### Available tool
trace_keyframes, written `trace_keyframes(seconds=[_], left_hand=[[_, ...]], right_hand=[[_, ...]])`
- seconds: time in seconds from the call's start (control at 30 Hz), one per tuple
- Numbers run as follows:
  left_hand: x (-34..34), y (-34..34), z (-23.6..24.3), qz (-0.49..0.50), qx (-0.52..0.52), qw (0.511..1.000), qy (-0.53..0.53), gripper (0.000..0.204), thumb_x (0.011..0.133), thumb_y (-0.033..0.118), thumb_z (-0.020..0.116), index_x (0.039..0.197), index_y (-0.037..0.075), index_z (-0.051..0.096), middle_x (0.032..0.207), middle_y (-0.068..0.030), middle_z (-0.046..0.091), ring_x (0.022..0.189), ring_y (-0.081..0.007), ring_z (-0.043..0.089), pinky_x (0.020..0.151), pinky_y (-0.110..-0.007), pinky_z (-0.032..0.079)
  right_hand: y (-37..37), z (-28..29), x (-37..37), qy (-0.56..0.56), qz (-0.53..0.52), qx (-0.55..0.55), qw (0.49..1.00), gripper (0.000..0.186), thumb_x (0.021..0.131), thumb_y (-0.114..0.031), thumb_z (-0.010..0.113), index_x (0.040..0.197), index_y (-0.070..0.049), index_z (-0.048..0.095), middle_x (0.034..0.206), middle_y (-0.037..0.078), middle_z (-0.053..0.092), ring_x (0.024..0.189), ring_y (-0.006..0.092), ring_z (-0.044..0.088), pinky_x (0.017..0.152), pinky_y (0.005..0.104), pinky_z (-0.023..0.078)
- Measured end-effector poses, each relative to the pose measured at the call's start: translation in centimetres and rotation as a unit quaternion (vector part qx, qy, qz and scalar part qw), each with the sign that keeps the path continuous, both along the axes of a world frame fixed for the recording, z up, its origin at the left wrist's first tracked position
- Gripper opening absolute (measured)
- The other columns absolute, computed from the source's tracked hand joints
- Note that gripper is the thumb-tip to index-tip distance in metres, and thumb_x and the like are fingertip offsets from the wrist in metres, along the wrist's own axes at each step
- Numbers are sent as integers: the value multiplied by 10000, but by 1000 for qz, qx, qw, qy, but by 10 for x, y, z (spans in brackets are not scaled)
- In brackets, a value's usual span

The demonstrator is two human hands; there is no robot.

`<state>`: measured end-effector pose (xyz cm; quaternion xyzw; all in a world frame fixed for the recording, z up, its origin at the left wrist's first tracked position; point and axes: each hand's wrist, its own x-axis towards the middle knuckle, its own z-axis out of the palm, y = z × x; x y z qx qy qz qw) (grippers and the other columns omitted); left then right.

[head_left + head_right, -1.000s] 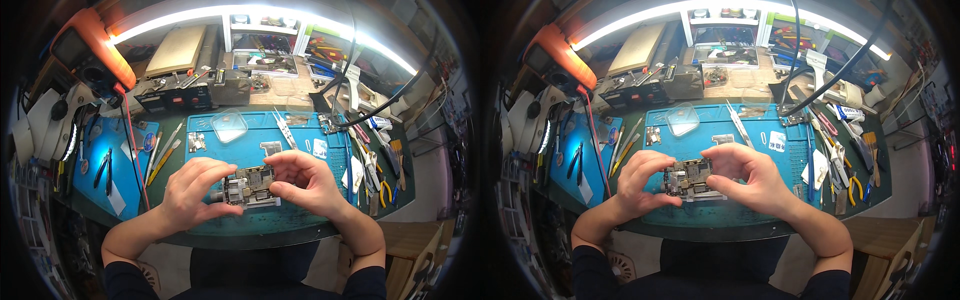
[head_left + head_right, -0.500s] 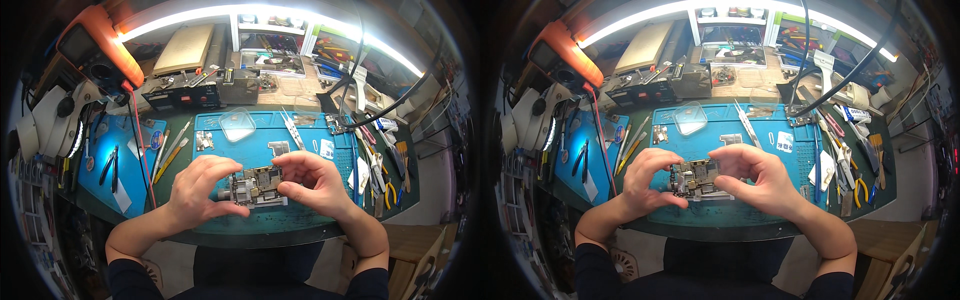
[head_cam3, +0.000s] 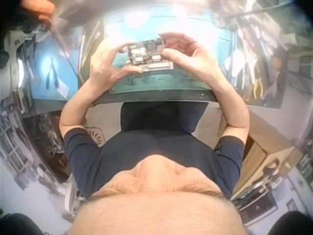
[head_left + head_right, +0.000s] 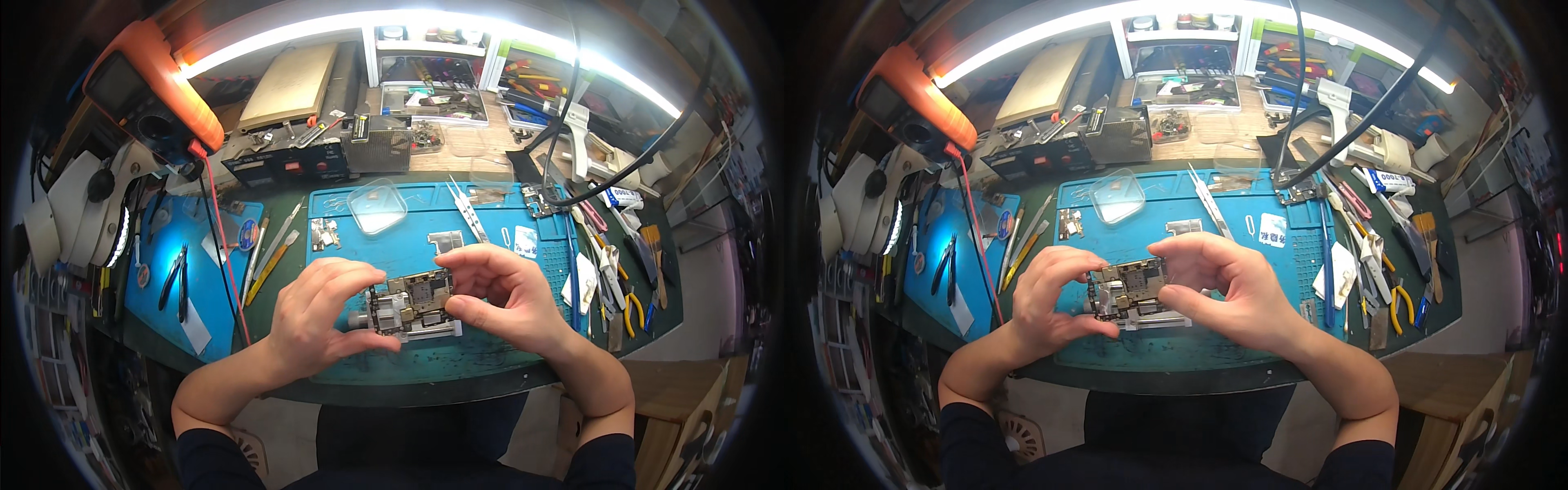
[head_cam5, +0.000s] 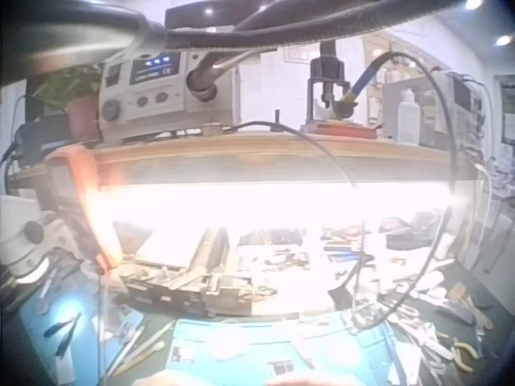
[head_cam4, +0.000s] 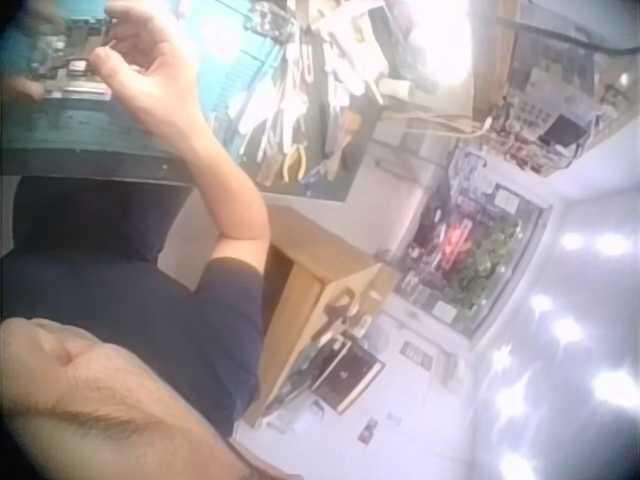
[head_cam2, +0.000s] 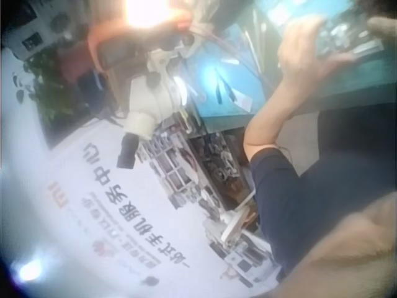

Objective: The person disassembles a small electronic device held in a vise, removes a metal frame, and cleans the circuit board with a brush and liquid. They then use tweezers to adjust small components on the board.

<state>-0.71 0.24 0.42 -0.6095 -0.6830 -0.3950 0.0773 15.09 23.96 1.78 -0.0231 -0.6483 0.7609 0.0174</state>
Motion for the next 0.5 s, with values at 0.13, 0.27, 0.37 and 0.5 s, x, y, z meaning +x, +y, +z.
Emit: trace_keyframes(seconds=[0.13, 0.27, 0.37, 0.5], left_hand=[[0, 0, 2, 1, -4, 1000, 5, 716, 724, 460, 914, 1230, 25, 655, 1096, -124, 724, 979, -298, 718, 812, -389, 595], [0, -1, 0, 0, -1, 1000, 4, 719, 720, 462, 915, 1227, 23, 656, 1093, -126, 727, 980, -299, 718, 814, -391, 595], [0, 0, 1, -1, 0, 1000, 2, 718, 720, 464, 915, 1223, 21, 658, 1090, -126, 729, 979, -300, 719, 817, -392, 595], [0, 0, 1, -1, 0, 1000, 1, 722, 716, 467, 916, 1220, 18, 659, 1085, -125, 730, 978, -301, 720, 825, -394, 595]], right_hand=[[-1, 1, 0, -5, 1, 8, 1000, 415, 986, -49, 745, 1379, -2, 619, 1187, 80, 743, 1098, 118, 707, 974, 296, 567], [0, 2, 0, -4, 4, 9, 1000, 412, 990, -59, 745, 1378, 3, 621, 1189, 81, 742, 1098, 124, 707, 975, 303, 566], [0, 2, 0, 2, 8, 17, 1000, 449, 998, -49, 743, 1414, 21, 588, 1187, 82, 729, 1075, 115, 696, 939, 278, 564], [0, 1, 0, 7, 11, 8, 1000, 444, 1004, -47, 734, 1417, 23, 587, 1185, 81, 729, 1072, 113, 696, 934, 274, 565]])
